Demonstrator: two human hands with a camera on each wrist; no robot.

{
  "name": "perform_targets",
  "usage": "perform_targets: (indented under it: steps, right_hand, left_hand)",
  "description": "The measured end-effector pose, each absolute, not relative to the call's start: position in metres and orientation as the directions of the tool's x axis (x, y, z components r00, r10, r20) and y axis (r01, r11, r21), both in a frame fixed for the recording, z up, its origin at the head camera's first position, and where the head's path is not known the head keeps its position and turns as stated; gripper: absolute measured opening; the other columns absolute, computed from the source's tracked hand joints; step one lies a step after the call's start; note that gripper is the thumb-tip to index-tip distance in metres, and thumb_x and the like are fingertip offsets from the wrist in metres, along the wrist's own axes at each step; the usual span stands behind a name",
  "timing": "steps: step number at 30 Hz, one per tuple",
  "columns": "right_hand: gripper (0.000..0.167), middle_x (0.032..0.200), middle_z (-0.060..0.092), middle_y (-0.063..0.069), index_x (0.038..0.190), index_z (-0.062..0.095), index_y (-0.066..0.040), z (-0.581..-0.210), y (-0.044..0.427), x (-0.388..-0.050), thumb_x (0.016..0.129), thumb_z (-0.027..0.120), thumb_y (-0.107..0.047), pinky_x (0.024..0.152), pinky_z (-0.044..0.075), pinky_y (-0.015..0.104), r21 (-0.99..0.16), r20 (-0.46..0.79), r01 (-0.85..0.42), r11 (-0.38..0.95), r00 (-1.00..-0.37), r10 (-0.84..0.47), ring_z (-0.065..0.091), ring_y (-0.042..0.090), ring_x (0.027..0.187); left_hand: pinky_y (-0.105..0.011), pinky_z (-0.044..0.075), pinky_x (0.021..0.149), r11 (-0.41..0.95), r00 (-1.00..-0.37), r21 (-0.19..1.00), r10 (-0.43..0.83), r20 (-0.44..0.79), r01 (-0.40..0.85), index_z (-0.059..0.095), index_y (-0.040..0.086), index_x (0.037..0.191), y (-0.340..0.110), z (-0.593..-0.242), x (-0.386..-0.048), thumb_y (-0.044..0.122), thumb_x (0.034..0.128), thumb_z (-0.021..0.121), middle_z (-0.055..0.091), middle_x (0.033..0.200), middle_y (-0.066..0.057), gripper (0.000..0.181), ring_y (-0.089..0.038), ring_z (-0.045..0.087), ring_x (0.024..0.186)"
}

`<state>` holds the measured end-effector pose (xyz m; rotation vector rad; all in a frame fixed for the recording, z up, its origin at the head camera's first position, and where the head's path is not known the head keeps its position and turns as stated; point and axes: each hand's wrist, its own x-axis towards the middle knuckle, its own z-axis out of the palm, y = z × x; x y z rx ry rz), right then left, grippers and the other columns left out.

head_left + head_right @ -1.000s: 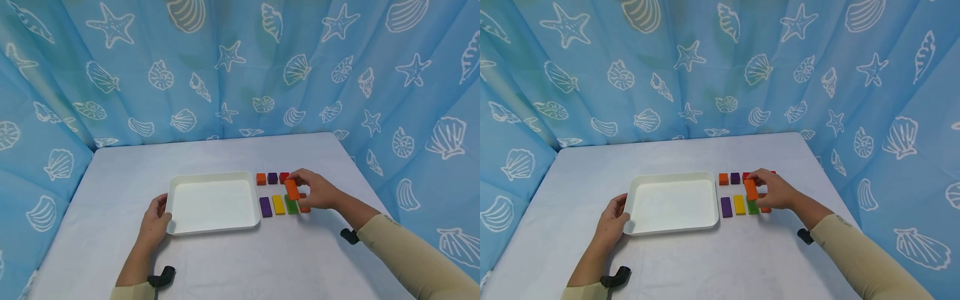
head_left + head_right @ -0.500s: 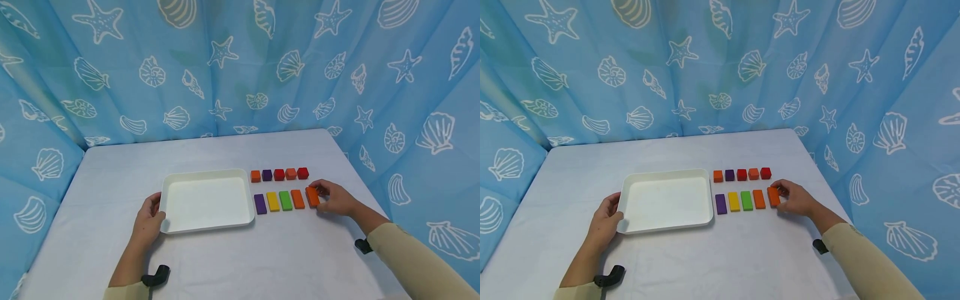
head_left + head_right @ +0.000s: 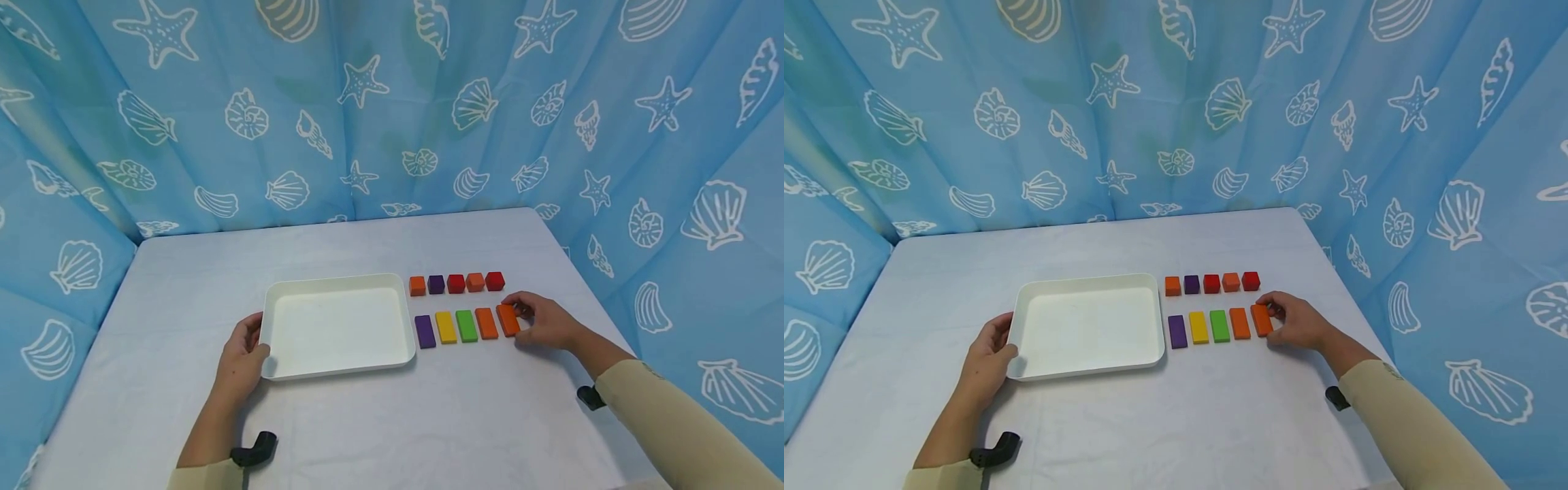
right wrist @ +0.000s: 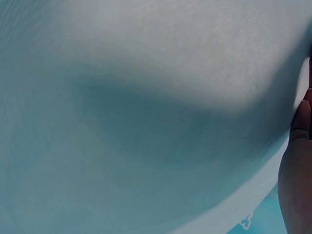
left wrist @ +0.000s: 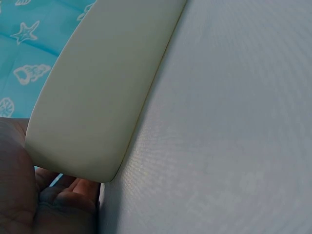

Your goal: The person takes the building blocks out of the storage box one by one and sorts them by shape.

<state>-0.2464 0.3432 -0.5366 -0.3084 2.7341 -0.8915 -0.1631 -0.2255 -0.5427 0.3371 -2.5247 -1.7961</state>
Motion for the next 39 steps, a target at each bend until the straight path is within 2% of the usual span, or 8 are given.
perform_targets:
  steps: [10, 19, 39]
  right_hand:
    - [0.075, 0.134, 0.06, 0.016, 0.141, 0.058, -0.005, -0.5353, 0.3425, -0.2458, 0.074, 0.09, -0.008, 0.105, 0.054, 0.057, -0.601, -0.168, -0.129, 0.789, -0.944, -0.283, 0.055, 0.036, 0.12]
    - [0.086, 0.137, 0.058, 0.014, 0.147, 0.055, -0.005, -0.5343, 0.3427, -0.2445, 0.07, 0.092, -0.01, 0.104, 0.055, 0.056, -0.616, -0.16, -0.135, 0.776, -0.943, -0.29, 0.053, 0.034, 0.12]
    - [0.092, 0.141, 0.056, 0.015, 0.151, 0.05, -0.006, -0.5387, 0.3414, -0.2433, 0.069, 0.093, -0.009, 0.107, 0.053, 0.057, -0.635, -0.146, -0.136, 0.761, -0.946, -0.291, 0.052, 0.035, 0.124]
  left_hand:
    - [-0.048, 0.031, 0.125, 0.303, -0.978, 0.939, -0.178, -0.112, -0.163, 0.031, 0.0, 0.164, -0.2262, -0.5426, -0.164, -0.004, 0.0973, 0.047, 0.039, 0.165, -0.021, 0.068, -0.034, 0.036, 0.154]
    - [-0.05, 0.031, 0.125, 0.311, -0.974, 0.934, -0.192, -0.118, -0.175, 0.032, 0.0, 0.163, -0.2256, -0.5431, -0.165, -0.003, 0.0977, 0.047, 0.04, 0.165, -0.021, 0.067, -0.035, 0.036, 0.154]
    - [-0.051, 0.033, 0.124, 0.313, -0.974, 0.935, -0.201, -0.105, -0.165, 0.034, 0.001, 0.163, -0.2259, -0.5453, -0.1637, -0.002, 0.0979, 0.048, 0.042, 0.163, -0.02, 0.066, -0.035, 0.039, 0.152]
